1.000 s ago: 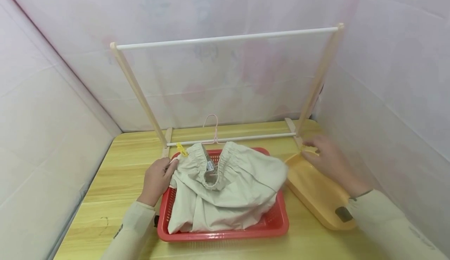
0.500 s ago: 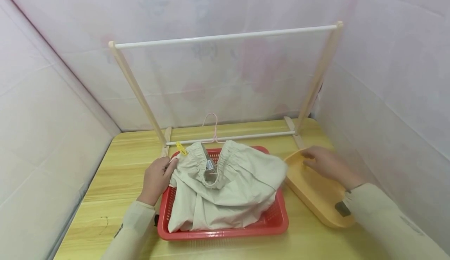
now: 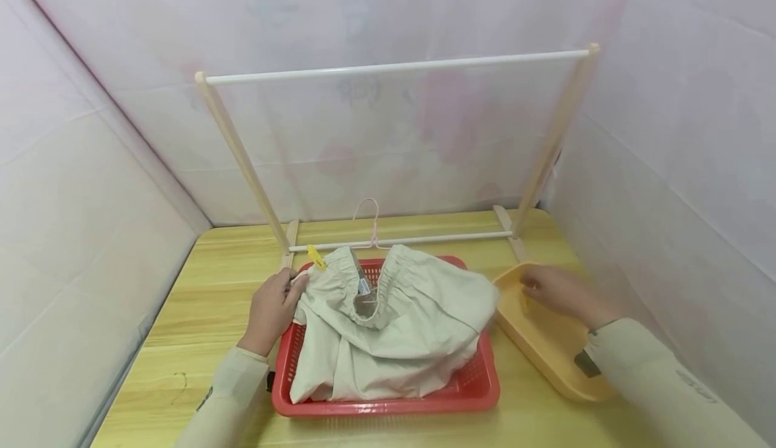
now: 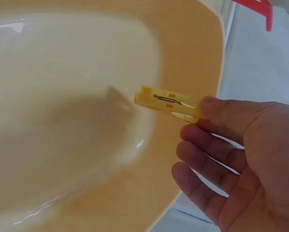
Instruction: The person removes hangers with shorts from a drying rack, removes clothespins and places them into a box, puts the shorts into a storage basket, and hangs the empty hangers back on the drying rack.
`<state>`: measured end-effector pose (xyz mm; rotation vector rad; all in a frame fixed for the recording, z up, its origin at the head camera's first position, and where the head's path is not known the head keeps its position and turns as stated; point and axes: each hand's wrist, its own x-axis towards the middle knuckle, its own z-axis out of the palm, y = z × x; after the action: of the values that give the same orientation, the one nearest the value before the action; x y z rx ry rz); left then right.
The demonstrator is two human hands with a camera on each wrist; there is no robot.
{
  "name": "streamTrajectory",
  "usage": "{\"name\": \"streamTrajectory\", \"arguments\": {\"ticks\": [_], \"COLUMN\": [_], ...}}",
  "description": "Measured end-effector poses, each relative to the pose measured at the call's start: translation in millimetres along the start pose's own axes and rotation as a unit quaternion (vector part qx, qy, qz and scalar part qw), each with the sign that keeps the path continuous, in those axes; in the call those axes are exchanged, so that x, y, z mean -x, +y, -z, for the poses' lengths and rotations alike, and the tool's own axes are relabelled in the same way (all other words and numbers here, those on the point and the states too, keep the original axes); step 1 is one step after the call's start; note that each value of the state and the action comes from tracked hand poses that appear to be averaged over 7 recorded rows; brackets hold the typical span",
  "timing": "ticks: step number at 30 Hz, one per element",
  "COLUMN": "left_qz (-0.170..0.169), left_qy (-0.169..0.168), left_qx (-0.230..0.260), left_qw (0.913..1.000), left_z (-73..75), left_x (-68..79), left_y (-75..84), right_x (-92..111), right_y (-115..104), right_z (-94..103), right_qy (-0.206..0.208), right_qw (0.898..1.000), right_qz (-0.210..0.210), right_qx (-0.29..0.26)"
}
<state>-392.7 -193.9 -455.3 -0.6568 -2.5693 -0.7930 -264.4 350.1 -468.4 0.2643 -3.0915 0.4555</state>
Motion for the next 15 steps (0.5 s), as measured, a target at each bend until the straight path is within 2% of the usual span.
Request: {"name": "streamTrajectory", "arguments": {"ticks": [5,15], "left_qz": [-0.006,-0.048], "left_qy": [-0.002,0.010], "left_qx": [-0.001,-0.013], "left_qw": [1.0000,0.9987], "left_z": [1.2,1.2], "left_x": [0.0,-0.5], "left_y": [1.3,-0.1], "right_x": [-1.4,-4.0], "right_y": [-0.3,-1.1], "right_z": [-3.0,-9.0], "right_qy": [-0.010,-0.035], "right_qw": [1.000,0.999], "right_qz": [0.000,-0.009], "right_qx": [-0.006,-0.012]}}
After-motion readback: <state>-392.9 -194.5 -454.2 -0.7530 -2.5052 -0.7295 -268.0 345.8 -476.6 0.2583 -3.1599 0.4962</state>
